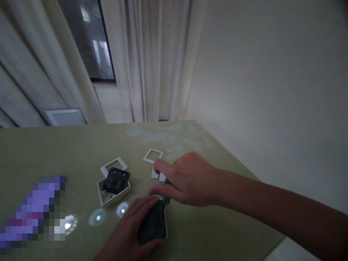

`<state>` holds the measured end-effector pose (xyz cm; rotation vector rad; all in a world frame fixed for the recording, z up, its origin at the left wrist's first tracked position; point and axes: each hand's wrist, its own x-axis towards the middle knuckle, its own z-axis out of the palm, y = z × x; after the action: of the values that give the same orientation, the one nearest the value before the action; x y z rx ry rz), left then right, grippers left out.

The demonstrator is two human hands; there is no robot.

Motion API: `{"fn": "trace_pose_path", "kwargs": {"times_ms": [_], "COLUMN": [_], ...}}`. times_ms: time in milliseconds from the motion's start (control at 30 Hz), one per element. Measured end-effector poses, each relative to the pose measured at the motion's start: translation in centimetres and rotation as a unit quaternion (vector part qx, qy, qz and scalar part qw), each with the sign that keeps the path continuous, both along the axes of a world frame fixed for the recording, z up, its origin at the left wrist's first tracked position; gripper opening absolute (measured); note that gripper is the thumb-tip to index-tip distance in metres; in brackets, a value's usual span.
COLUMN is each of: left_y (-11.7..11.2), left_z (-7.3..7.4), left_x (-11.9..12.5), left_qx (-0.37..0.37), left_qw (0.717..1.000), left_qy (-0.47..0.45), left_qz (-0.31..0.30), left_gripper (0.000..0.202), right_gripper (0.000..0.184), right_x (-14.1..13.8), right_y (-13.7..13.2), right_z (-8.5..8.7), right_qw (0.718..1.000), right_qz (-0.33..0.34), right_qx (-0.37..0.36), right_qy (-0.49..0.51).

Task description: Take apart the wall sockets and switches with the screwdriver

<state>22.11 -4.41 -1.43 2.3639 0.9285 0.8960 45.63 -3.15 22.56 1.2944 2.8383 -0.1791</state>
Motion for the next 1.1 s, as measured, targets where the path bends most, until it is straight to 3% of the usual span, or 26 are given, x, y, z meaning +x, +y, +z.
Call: {"fn": "trace_pose_path", "kwargs": {"times_ms": [67,133,300,367,433,600,667,767,800,933,1033,1100], "left_y": [0.0,0.0,-0.1,-0.1,-0.1,-0.1,-0.1,-0.1,-0.1,-0.1,-0.1,-0.1], "left_z": [0.0,0.0,0.2,0.3,0.4,0.2,-0.1,-0.6,-0.7,-0.7,-0.5,-0.5], "left_x": [0.0,0.0,0.1,0.1,0.1,0.0,0.0,-0.1,-0.1,-0.2,0.0,0.1], "left_qx": [-0.005,-0.017,-0.033,-0.036,-0.037,-0.026,-0.019,-0.010,-0.006,-0.016,-0.026,-0.025], "left_qw": [1.000,1.000,0.999,0.999,0.999,1.000,1.000,1.000,1.000,1.000,1.000,1.000], "left_qy": [0.006,0.011,0.018,0.019,0.016,0.011,0.009,0.004,0.004,0.012,0.012,0.015], "left_qz": [-0.002,-0.009,-0.001,0.000,-0.007,-0.003,0.004,0.011,0.012,0.011,0.004,-0.002], "left_gripper": [0.095,0.090,0.089,0.088,0.084,0.089,0.090,0.089,0.089,0.090,0.088,0.084], "right_gripper": [0.034,0.038,0.049,0.035,0.039,0.058,0.050,0.028,0.026,0.038,0.022,0.026], "right_x": [0.0,0.0,-0.1,-0.1,-0.1,-0.4,-0.5,-0.4,-0.4,-0.6,-0.7,-0.7], "right_y": [0.0,-0.1,-0.1,-0.2,-0.4,-0.1,0.1,0.2,0.2,-0.2,-0.5,-0.6], "right_z": [0.2,0.4,0.6,0.8,0.8,0.5,0.6,1.0,1.1,1.2,0.9,0.7], "right_qw": [0.998,0.993,0.999,0.999,0.995,0.996,0.997,0.988,0.987,0.998,0.997,0.996], "right_qz": [0.045,0.094,-0.005,0.040,0.094,-0.007,0.031,0.156,0.162,0.033,0.074,0.088], "right_qx": [-0.028,-0.043,0.021,-0.009,-0.035,0.039,0.027,-0.011,-0.016,0.005,0.007,0.002], "right_qy": [0.033,0.051,-0.036,-0.013,0.007,-0.081,-0.071,-0.014,-0.005,-0.052,-0.021,0.008]}}
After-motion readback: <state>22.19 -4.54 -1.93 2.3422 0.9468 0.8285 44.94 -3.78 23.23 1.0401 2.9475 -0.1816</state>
